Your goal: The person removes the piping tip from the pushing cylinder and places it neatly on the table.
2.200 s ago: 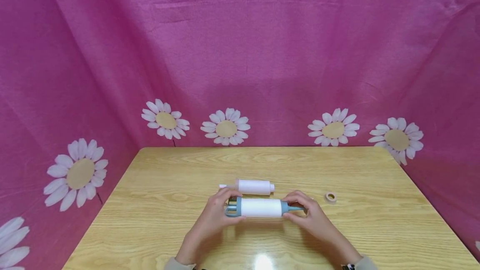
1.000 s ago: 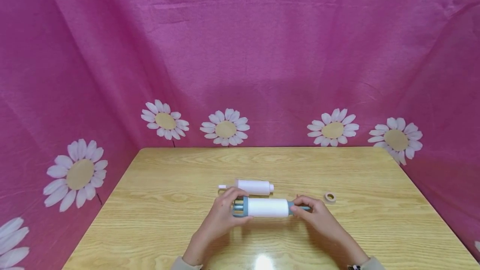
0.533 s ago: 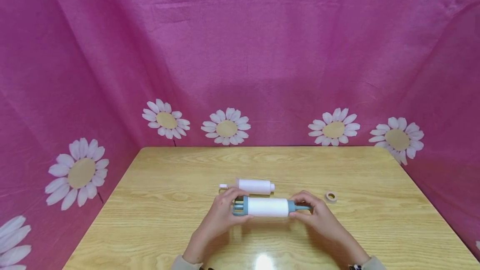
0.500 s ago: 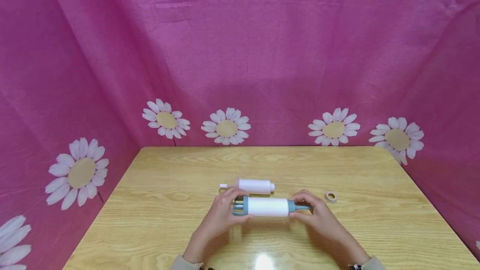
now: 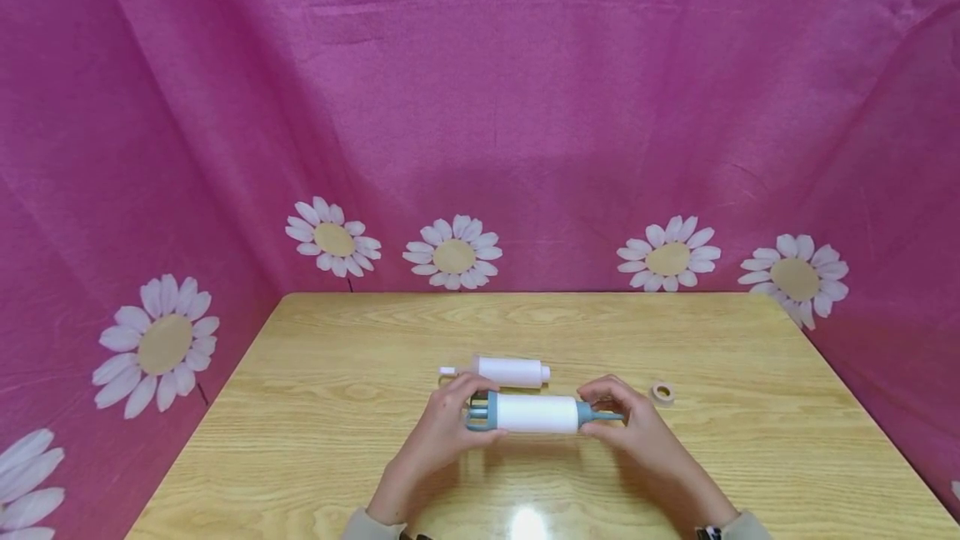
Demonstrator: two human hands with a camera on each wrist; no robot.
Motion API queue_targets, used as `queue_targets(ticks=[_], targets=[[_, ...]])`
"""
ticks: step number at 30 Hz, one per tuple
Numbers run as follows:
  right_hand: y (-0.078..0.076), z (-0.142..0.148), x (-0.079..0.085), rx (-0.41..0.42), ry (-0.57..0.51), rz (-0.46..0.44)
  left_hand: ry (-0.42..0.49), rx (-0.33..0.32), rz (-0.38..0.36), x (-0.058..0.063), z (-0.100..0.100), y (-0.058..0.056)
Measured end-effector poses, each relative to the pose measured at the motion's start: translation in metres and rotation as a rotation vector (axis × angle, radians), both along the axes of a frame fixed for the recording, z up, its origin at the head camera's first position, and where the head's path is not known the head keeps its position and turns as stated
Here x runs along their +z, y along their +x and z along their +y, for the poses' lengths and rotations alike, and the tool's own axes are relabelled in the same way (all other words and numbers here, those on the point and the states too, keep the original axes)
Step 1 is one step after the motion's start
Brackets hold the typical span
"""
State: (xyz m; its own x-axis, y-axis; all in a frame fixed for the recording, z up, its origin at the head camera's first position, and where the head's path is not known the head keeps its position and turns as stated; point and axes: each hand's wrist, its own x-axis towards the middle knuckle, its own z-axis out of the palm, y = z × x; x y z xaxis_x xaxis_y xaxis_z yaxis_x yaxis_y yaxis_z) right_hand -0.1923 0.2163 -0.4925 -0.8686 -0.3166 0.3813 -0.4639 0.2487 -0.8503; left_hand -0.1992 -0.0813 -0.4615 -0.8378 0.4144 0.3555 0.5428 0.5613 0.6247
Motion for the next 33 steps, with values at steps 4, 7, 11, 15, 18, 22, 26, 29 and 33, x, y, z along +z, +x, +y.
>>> queue_targets(ticks=[4, 7, 11, 15, 18, 22, 26, 29, 33], targets=[[0.0010, 0.0017, 0.0040, -0.065, 0.059, -0.131, 0.009, -0.001, -0.014, 0.0012, 0.0004, 0.0001], [0.0017, 0.0014, 0.0051, -0.081, 0.094, -0.209, 0.004, 0.000, -0.021, 0.0021, 0.0006, -0.0004], [0.0010, 0.0006, 0.0046, -0.084, 0.106, -0.243, 0.001, -0.007, -0.016, 0.0026, 0.0005, -0.0005], [0.0008, 0.0002, 0.0048, -0.070, 0.072, -0.233, 0.009, -0.015, -0.008, 0.0020, -0.0003, -0.0007], [0.0012, 0.0003, 0.0045, -0.057, 0.048, -0.198, 0.010, -0.014, -0.002, 0.0011, -0.0009, -0.0011], [0.0011, 0.0004, 0.0023, -0.047, 0.038, -0.116, 0.003, -0.003, 0.003, 0.0002, -0.0017, -0.0022], [0.0007, -0.0005, 0.0001, -0.017, 0.002, -0.046, 0.006, 0.000, -0.001, -0.0005, -0.0022, -0.0031], [0.0010, -0.0012, -0.0006, 0.004, -0.025, -0.021, 0.014, -0.003, -0.002, -0.0012, -0.0025, -0.0034], [0.0016, -0.0022, -0.0010, 0.019, -0.043, 0.016, 0.014, 0.000, 0.001, -0.0019, -0.0029, -0.0027]])
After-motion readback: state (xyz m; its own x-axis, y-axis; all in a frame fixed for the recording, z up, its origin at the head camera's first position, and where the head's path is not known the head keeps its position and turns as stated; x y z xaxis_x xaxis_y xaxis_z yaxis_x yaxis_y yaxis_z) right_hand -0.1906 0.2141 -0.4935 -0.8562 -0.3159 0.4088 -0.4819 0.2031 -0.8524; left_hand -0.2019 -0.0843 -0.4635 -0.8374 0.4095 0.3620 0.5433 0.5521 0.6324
